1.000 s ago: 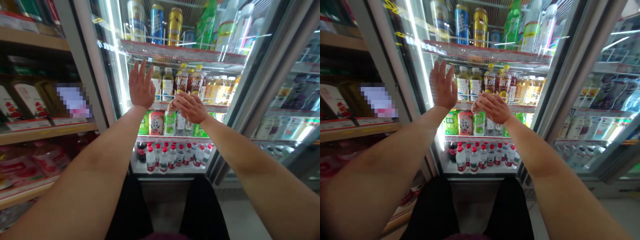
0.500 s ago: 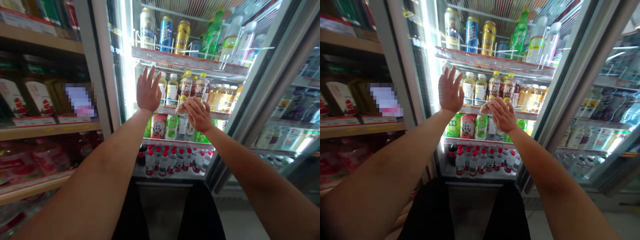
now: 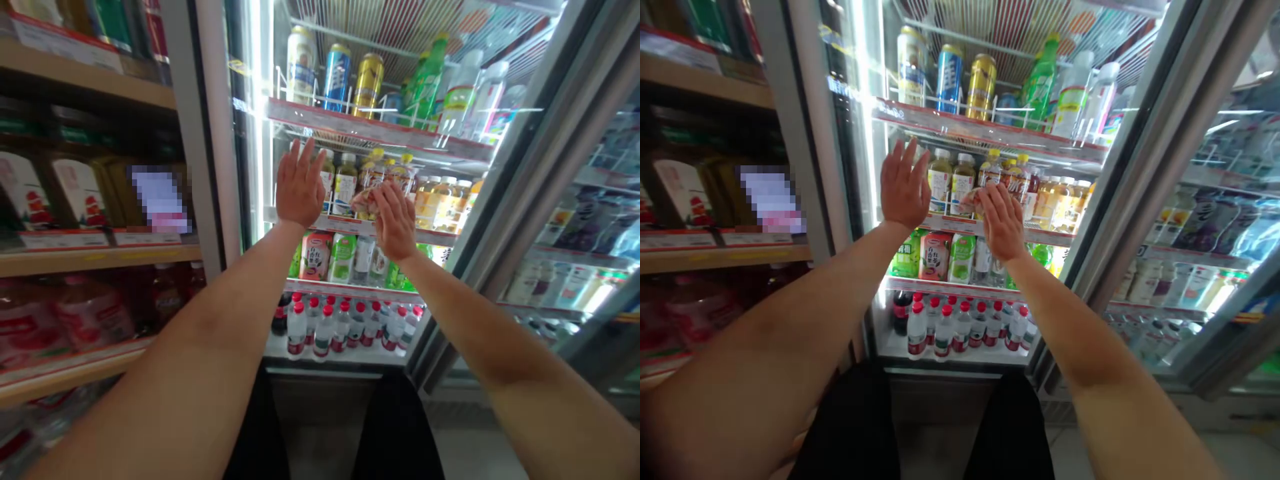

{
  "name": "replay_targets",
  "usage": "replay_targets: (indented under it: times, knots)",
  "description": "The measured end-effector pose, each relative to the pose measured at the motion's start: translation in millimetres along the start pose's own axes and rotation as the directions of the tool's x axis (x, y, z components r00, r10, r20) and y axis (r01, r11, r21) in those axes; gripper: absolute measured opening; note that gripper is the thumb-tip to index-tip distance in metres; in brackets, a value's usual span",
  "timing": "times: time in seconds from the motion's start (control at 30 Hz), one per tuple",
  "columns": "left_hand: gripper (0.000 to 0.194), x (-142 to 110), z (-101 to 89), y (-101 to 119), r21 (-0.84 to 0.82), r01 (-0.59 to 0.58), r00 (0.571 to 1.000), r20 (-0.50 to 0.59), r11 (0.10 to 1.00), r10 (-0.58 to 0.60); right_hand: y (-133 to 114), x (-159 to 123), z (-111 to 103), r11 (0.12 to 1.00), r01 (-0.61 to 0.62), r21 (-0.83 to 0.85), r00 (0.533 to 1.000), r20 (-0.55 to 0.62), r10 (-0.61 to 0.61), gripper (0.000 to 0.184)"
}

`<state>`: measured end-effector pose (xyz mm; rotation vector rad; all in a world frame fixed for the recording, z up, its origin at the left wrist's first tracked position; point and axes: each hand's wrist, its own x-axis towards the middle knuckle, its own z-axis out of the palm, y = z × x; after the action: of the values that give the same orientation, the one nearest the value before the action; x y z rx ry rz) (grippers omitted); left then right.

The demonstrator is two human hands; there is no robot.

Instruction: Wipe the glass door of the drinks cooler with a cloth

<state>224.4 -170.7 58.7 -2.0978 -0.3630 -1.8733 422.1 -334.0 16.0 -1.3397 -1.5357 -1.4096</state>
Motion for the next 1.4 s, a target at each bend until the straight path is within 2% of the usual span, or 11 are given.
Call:
replay_targets:
  times: [0.27,0.37,0.43,0.53,0.63,0.8,1.0,1.17,1.27,1.33,1.4]
  knots:
    - [0.054,-0.3,-3.3,1.1,-0.002,-0.015,1.0,0.021,1.0,0.016,-34.2,36.7,15.5,0.976,-0.219,0.016,0.974,0.068,0.218,0.062]
    - [0.059,-0.9,-5.2,1.2,-0.002,-0.022,0.999,0.031,1.0,0.022,-48.6,47.5,22.9,0.962,-0.272,0.012,0.96,0.077,0.27,0.064]
    - [0.065,-1.3,-5.7,0.9,0.007,-0.032,0.999,0.035,0.999,0.032,-57.6,52.9,27.8,0.961,-0.276,0.032,0.959,0.08,0.273,0.067]
    - [0.071,-1.6,-5.0,-0.1,0.028,-0.059,0.998,0.039,0.998,0.058,-69.8,58.7,33.5,0.971,-0.222,0.082,0.97,0.117,0.212,0.072]
    - [0.064,-2.3,-3.6,-1.4,0.071,-0.105,0.994,0.032,0.992,0.103,-76.5,62.1,34.2,0.98,-0.161,0.113,0.977,0.161,0.141,0.072]
    - [0.053,-4.1,-2.6,-2.2,0.139,-0.185,0.982,0.002,0.973,0.187,-63.3,57.8,17.8,0.992,-0.059,0.115,0.979,0.201,0.035,0.065]
    - [0.048,-3.3,-2.8,-1.4,0.072,-0.173,0.985,0.023,0.982,0.172,-37.3,39.6,-5.8,0.999,0.02,0.041,0.956,0.292,-0.031,0.053]
    - [0.035,-11.8,2.1,1.3,0.063,-0.269,0.963,0.022,0.961,0.268,-46.8,32.3,-9.0,0.997,-0.014,0.079,0.935,0.354,-0.014,0.054]
    - [0.028,-21.0,1.4,7.2,0.089,-0.258,0.966,0.01,0.962,0.258,-46.6,29.8,-18.7,0.992,0.022,0.12,0.907,0.416,-0.07,0.055]
    - [0.025,-25.5,-2.1,10.6,0.095,-0.273,0.962,0.028,0.957,0.271,-35.7,25.5,-30.8,0.989,0.072,0.129,0.888,0.444,-0.123,0.054]
    - [0.024,-28.1,-7.1,11.9,0.096,-0.314,0.949,0.07,0.945,0.308,-16.6,17.3,-44.5,0.995,0.063,0.078,0.894,0.438,-0.091,0.055]
